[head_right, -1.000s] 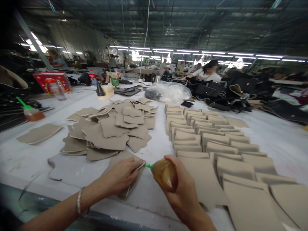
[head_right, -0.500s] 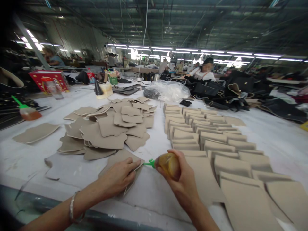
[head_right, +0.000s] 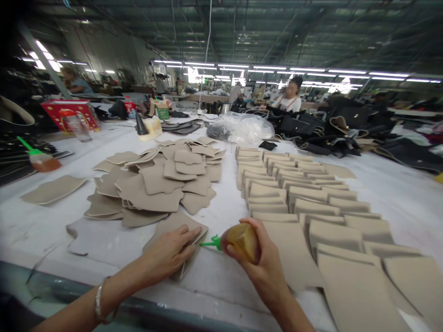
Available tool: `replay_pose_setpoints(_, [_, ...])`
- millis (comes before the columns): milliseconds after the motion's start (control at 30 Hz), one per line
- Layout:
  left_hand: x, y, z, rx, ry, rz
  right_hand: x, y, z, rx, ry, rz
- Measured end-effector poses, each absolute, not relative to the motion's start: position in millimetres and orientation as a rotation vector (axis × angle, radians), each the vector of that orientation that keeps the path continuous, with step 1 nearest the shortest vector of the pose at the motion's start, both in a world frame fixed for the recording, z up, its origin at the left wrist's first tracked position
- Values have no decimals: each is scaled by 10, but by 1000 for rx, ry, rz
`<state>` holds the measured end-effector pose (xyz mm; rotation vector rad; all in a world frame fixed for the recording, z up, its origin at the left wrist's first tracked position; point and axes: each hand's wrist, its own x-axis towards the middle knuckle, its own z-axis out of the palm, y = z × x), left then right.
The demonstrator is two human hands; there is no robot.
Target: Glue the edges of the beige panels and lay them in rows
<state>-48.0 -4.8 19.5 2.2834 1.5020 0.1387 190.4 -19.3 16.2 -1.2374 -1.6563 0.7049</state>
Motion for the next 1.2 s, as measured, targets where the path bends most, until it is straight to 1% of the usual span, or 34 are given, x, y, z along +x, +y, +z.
replay_pose_setpoints(100, [-489,-53,198,2268,1502,154,1887,-253,157,-1201,-1646,886])
replay_pose_setpoints(267, [-502,-57,178,2248,1484,171,1878,-291,155,-1240,-1604,807])
replay_pose_setpoints(433, [-516,-63,151,2256,1485,166,1857,-347,150,-1169,-1601,975])
replay_pose_setpoints(567, [-520,-61,130,2261,1467,175,1837,-382,152,-1230,-1545,932])
replay_pose_setpoints(733, [-533,-61,111,2252,1443,208,1841,-401,137,-1185,-1545,1056])
replay_pose_setpoints(900, [-545,-57,94,2265,1461,187,1878,-401,90,-1199,-1555,960])
replay_pose_setpoints(1100, [-539,-63,105,2256,1453,197,1919,-421,68,-1139,-1620,1033])
replay_pose_setpoints(1200, [-528,-66,116,2254,1449,199,1960,-366,65,-1142,-1672,922])
